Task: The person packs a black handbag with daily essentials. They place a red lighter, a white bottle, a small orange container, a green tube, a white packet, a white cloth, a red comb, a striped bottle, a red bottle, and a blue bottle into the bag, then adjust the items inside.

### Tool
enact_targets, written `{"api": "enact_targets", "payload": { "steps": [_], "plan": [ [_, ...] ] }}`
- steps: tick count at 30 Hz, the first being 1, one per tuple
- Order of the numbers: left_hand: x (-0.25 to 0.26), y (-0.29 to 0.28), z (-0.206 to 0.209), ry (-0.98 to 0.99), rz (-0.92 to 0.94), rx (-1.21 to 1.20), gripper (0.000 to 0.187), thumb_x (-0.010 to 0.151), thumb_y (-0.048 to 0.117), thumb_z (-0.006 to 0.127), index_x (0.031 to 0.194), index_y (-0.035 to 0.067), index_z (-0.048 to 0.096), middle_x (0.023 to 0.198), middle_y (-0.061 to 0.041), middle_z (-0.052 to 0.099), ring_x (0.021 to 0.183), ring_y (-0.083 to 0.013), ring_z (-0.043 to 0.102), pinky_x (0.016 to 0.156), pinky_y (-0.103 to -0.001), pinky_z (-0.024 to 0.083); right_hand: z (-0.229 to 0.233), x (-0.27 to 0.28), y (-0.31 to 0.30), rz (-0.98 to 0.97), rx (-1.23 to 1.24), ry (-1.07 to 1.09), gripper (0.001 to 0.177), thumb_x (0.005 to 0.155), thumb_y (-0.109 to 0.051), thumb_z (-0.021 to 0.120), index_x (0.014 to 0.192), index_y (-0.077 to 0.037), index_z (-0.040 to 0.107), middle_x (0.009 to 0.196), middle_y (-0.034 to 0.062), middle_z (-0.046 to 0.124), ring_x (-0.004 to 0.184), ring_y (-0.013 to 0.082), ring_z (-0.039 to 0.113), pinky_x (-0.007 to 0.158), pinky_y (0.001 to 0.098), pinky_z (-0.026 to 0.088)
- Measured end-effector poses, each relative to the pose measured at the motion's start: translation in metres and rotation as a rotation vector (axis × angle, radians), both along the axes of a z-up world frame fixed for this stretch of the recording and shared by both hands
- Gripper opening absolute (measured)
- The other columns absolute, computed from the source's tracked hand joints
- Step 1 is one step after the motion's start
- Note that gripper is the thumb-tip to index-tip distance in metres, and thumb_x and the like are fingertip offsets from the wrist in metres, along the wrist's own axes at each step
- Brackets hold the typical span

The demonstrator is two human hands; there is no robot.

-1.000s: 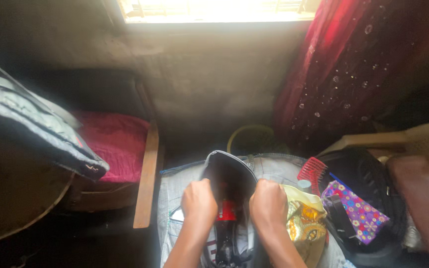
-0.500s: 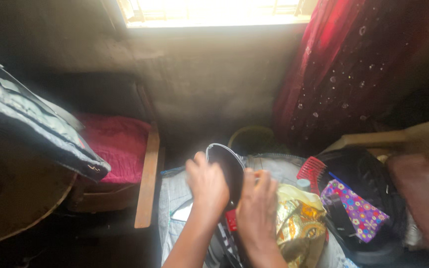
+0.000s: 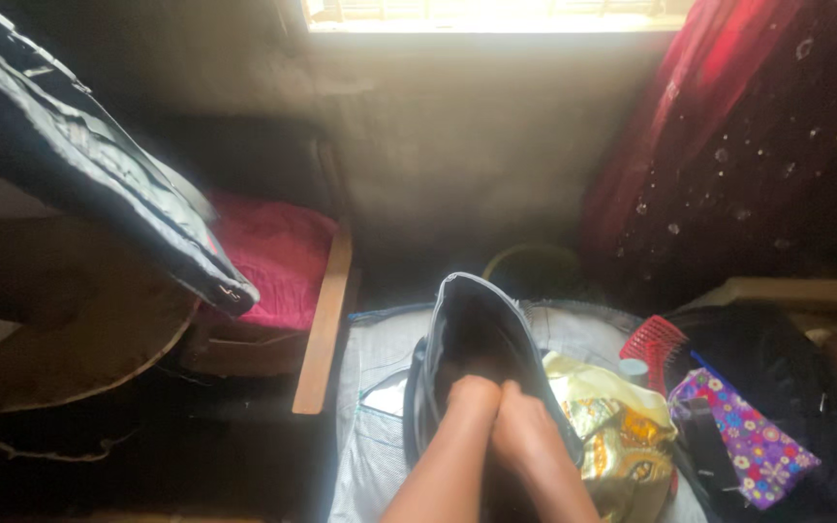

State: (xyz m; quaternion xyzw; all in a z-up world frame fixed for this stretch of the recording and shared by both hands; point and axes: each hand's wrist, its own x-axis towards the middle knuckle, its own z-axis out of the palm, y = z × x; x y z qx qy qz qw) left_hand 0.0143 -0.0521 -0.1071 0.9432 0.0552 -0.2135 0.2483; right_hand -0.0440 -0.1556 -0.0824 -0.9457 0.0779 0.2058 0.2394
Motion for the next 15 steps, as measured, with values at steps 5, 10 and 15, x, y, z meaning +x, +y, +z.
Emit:
{"api": "enact_targets", "payload": {
  "steps": [5, 10, 15],
  "plan": [
    [-0.034, 0.012, 0.048, 0.022, -0.118, 0.100, 0.027, 0.077, 0.029, 0.077, 0.094, 0.008, 0.078, 0.103, -0.017, 0.075, 0.099, -0.0321, 0.074, 0.085, -0.042, 0.060, 0.007, -0.018, 0.010, 0.072, 0.066, 0.060, 0.042, 0.090, -0.020, 0.055, 0.128, -0.002, 0.055, 0.119, 0.0298, 0.068, 0.120, 0.0445, 0.063, 0.101, 0.0513, 0.051],
    [-0.020, -0.002, 0.131, -0.001, -0.264, 0.264, 0.031, 0.075, 0.037, 0.081, 0.092, 0.011, 0.078, 0.100, -0.014, 0.075, 0.097, -0.0304, 0.074, 0.083, -0.042, 0.060, 0.075, -0.027, -0.022, -0.093, 0.621, -0.132, 0.052, 0.089, -0.007, 0.053, 0.141, -0.011, 0.055, 0.114, 0.0215, 0.076, 0.103, 0.0361, 0.071, 0.086, 0.0461, 0.059],
    [0.049, -0.094, 0.187, -0.311, -0.480, 0.119, 0.025, 0.087, 0.025, 0.065, 0.092, 0.007, 0.080, 0.099, -0.021, 0.074, 0.092, -0.0355, 0.073, 0.081, -0.046, 0.058, 0.124, 0.002, -0.127, -0.382, 0.594, -0.053, 0.038, 0.092, -0.021, 0.063, 0.130, -0.016, 0.068, 0.098, 0.0030, 0.083, 0.068, 0.0162, 0.077, 0.061, 0.0365, 0.061]
  ]
}}
